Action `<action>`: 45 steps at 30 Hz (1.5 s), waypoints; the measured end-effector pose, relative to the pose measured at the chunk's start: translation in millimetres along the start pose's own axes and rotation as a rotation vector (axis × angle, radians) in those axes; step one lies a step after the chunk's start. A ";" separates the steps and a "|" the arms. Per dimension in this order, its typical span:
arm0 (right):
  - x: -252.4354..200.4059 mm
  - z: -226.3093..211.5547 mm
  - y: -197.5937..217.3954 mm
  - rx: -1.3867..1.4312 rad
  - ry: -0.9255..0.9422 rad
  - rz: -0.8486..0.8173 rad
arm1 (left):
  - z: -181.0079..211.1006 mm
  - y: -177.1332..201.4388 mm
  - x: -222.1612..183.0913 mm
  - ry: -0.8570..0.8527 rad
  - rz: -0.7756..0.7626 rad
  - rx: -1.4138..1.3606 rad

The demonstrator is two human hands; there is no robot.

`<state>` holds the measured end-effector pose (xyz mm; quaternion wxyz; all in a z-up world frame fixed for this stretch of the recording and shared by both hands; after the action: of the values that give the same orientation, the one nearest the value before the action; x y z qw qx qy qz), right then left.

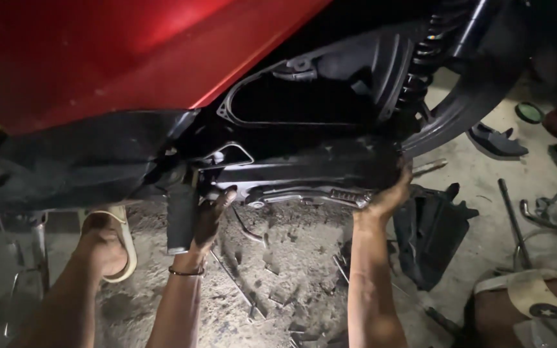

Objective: Removing the engine cover of a motorcycle using a T-handle wrench

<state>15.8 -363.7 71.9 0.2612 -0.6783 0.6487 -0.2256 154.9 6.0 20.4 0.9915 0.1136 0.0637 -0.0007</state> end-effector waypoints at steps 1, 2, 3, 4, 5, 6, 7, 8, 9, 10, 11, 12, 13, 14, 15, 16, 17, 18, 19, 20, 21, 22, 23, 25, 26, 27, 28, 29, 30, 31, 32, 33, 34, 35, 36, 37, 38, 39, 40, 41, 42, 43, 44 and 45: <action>12.3 3.6 8.5 -0.134 0.090 -0.048 | 19.0 3.8 -6.6 -0.027 -0.033 -0.056; 23.7 6.9 15.7 -0.267 0.181 -0.095 | 38.7 7.9 -13.6 -0.054 -0.065 -0.112; 31.9 13.0 17.5 -0.257 0.183 -0.096 | 56.5 8.5 -20.3 -0.064 -0.063 -0.113; 39.2 9.4 13.4 -0.443 0.328 -0.160 | 73.2 6.3 -27.4 -0.062 -0.104 -0.173; 41.5 6.2 18.5 -0.651 0.465 -0.224 | 82.7 5.1 -42.2 -0.038 -0.146 -0.228; 37.9 6.3 21.1 -0.661 0.458 -0.225 | 37.3 -4.1 -16.3 -0.026 -0.146 -0.224; 34.8 1.5 16.2 -0.680 0.525 -0.234 | -3.6 -8.4 7.9 -0.076 -0.099 -0.183; 31.5 -3.9 10.6 -0.698 0.591 -0.242 | -46.3 -9.7 26.1 -0.126 -0.051 -0.142; 35.3 -4.3 1.7 -0.680 0.599 -0.236 | -16.6 -5.7 16.9 -0.146 -0.051 -0.146; 39.6 -3.2 -5.6 -0.639 0.584 -0.215 | 24.3 -0.1 1.7 -0.334 0.028 0.066; 39.3 -0.8 -2.4 -0.620 0.555 -0.205 | 53.3 6.2 -26.0 -0.493 0.111 0.288; 38.5 1.8 0.6 -0.624 0.549 -0.209 | 56.4 8.0 -30.2 -0.486 0.113 0.292; 35.0 2.0 23.7 -0.623 0.501 -0.178 | 47.0 8.8 -39.9 -0.388 0.037 0.226; 30.3 0.1 46.3 -0.621 0.453 -0.145 | 38.9 10.1 -50.9 -0.288 -0.035 0.161; 32.2 -0.4 37.5 -0.601 0.461 -0.144 | 49.4 10.7 -44.7 -0.308 -0.029 0.155; 34.3 -0.5 30.1 -0.546 0.434 -0.119 | 53.7 9.4 -35.6 -0.216 -0.102 0.032; 38.0 1.3 20.4 -0.489 0.408 -0.102 | 57.1 6.0 -26.3 -0.125 -0.174 -0.094; 40.9 2.6 8.4 -0.466 0.417 -0.107 | 50.2 0.3 -10.5 -0.146 -0.166 -0.103; 39.7 5.8 16.3 -0.443 0.377 -0.088 | 33.5 -1.3 -6.5 -0.173 -0.101 0.009; 40.0 9.9 24.3 -0.420 0.337 -0.068 | 16.4 -4.8 -2.4 -0.199 -0.038 0.122; 39.3 8.4 22.5 -0.415 0.344 -0.062 | 26.9 -4.2 -3.6 -0.207 -0.044 0.120; 39.6 7.9 19.9 -0.428 0.342 -0.066 | 42.5 -2.3 -6.9 -0.283 -0.027 0.089; 37.9 7.0 21.8 -0.454 0.336 -0.075 | 53.0 1.3 -15.3 -0.344 -0.010 0.060; 76.7 31.2 31.0 -0.736 0.656 -0.217 | 66.2 5.6 -25.9 -0.419 0.005 0.025; 81.3 42.4 32.0 -1.007 0.969 -0.377 | 73.7 11.2 -37.9 -0.498 0.026 -0.009; 76.6 39.0 31.9 -1.012 0.965 -0.369 | 64.8 1.7 -30.7 -0.500 0.018 -0.005; 74.0 35.6 34.1 -0.969 0.886 -0.347 | 58.1 -2.8 -25.2 -0.512 0.033 -0.038; 73.1 32.4 27.3 -0.913 0.819 -0.332 | 54.3 -7.0 -17.2 -0.533 0.059 -0.080; 67.5 23.8 19.3 -0.904 0.826 -0.329 | 29.0 -11.6 -0.8 -0.543 0.061 -0.085; 64.0 21.4 17.6 -0.827 0.717 -0.316 | -10.3 -25.4 21.6 -0.339 -0.265 -0.557; 59.0 20.1 16.1 -0.750 0.607 -0.305 | -45.4 -43.8 36.3 -0.103 -0.589 -1.016; 51.1 15.0 7.5 -0.748 0.602 -0.317 | -70.6 -41.6 55.2 -0.106 -0.576 -1.017; 46.4 15.9 3.1 -0.675 0.486 -0.311 | -101.2 -70.7 58.1 0.449 -1.027 -1.557; 43.1 14.8 -1.6 -0.599 0.376 -0.293 | -109.4 -84.0 49.1 1.099 -1.477 -2.015; 35.8 5.7 -4.3 -0.595 0.376 -0.295 | -84.8 -77.2 35.8 1.094 -1.479 -2.012; 30.0 3.8 -3.1 -0.523 0.266 -0.283 | -71.2 -71.8 29.0 0.871 -1.324 -1.802; 23.6 2.4 -2.4 -0.452 0.155 -0.271 | -56.0 -62.9 23.5 0.663 -1.162 -1.585; 19.8 -14.3 -1.8 -0.449 0.158 -0.270 | -28.7 -61.4 9.7 0.661 -1.165 -1.583; 14.2 -12.7 2.9 -0.598 -0.061 -0.305 | -7.4 -50.2 10.6 0.374 -0.922 -1.239; 4.7 -11.8 11.6 -0.746 -0.286 -0.340 | 18.0 -33.6 6.4 0.110 -0.667 -0.889; -9.2 -32.9 9.9 -0.748 -0.286 -0.340 | 38.6 -28.0 -9.8 0.111 -0.665 -0.890; -32.1 -40.6 6.3 -0.731 -0.468 -0.459 | 66.4 -7.4 -21.4 -0.133 -0.407 -0.531; -57.5 -50.4 2.8 -0.706 -0.648 -0.578 | 98.9 10.4 -40.0 -0.361 -0.144 -0.165; -51.0 -45.0 12.6 -0.714 -0.643 -0.582 | 92.3 10.7 -35.3 -0.358 -0.141 -0.174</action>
<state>-25.7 -315.8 99.6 0.1268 -0.9103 0.3586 0.1633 131.7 -4.8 116.4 0.9905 0.0210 -0.1060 -0.0848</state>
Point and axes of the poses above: each hand's wrist, its own x-axis towards the middle knuckle, its own y-axis out of the back of the hand, z = x × y, the point moved 8 cm from there along x, towards the middle knuckle, and after that the axes turned 10 degrees about y, right-handed, at the moved point
